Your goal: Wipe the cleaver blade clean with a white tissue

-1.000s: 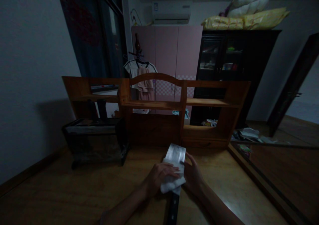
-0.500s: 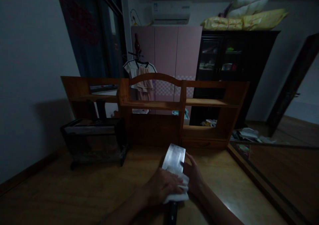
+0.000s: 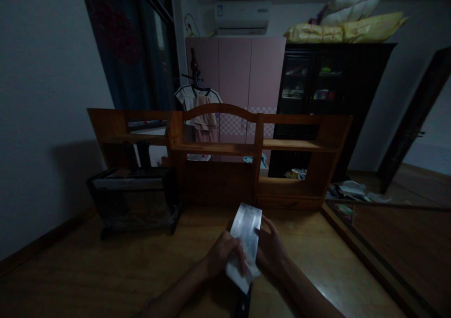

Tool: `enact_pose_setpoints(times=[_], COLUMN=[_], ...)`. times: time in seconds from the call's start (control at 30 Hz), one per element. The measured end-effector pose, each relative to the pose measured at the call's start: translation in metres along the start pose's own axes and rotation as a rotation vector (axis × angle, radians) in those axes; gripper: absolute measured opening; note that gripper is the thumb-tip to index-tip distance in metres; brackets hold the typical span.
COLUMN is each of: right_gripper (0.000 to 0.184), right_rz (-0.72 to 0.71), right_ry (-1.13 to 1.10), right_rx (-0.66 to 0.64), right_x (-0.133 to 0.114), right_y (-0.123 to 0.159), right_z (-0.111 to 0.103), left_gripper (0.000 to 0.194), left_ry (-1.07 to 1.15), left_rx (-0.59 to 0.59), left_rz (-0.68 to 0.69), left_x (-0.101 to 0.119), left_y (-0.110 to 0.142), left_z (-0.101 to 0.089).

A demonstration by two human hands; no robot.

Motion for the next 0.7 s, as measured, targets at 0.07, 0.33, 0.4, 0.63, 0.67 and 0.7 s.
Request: enact_pose_setpoints(times=[0.07,0.33,0.4,0.63,0.67,0.7], right_gripper=[0.041,0.041,0.04,0.039,0.039,0.039], right_rz=[0.0,0.003,0.007,0.012,0.013,0.01], right_ry=[-0.002,0.016,0.0,-0.012,-0.012,-0.014], right_rx=[-0.005,-0.001,0.006,0.0,0.003,0.004], right_x=[0.0,0.001,0.001,0.001,0.002,0.002], right_y=[0.0,0.0,0.0,0.001,0.001,0.0], right_z=[-0.001,-0.001,0.0,0.0,-0.001,-0.002], left_gripper=[0.069,0.066,0.066,0.061,0.059,0.057], left_ry=[0.017,0.013,-0.023,-0.218,-0.227,-0.238], left_rx=[0.04,0.186,0.221,0.319,0.349,0.379], left_rz=[-0.016,0.033,0.041,0.001,-0.006,-0.009], left_x=[-0.002,-0.009,-0.01,-0.013,-0.014,-0.015], left_y=[-0.001,-0.003,-0.002,0.0,0.0,0.0], left_z=[-0.003,-0.014,-0.016,-0.021,-0.022,-0.023])
Point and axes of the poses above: each hand's wrist, its own y-axis away from the middle knuckle, its own z-axis out of the palm, x = y × z, the point moved 2 cm from there along -y, towards the middle knuckle
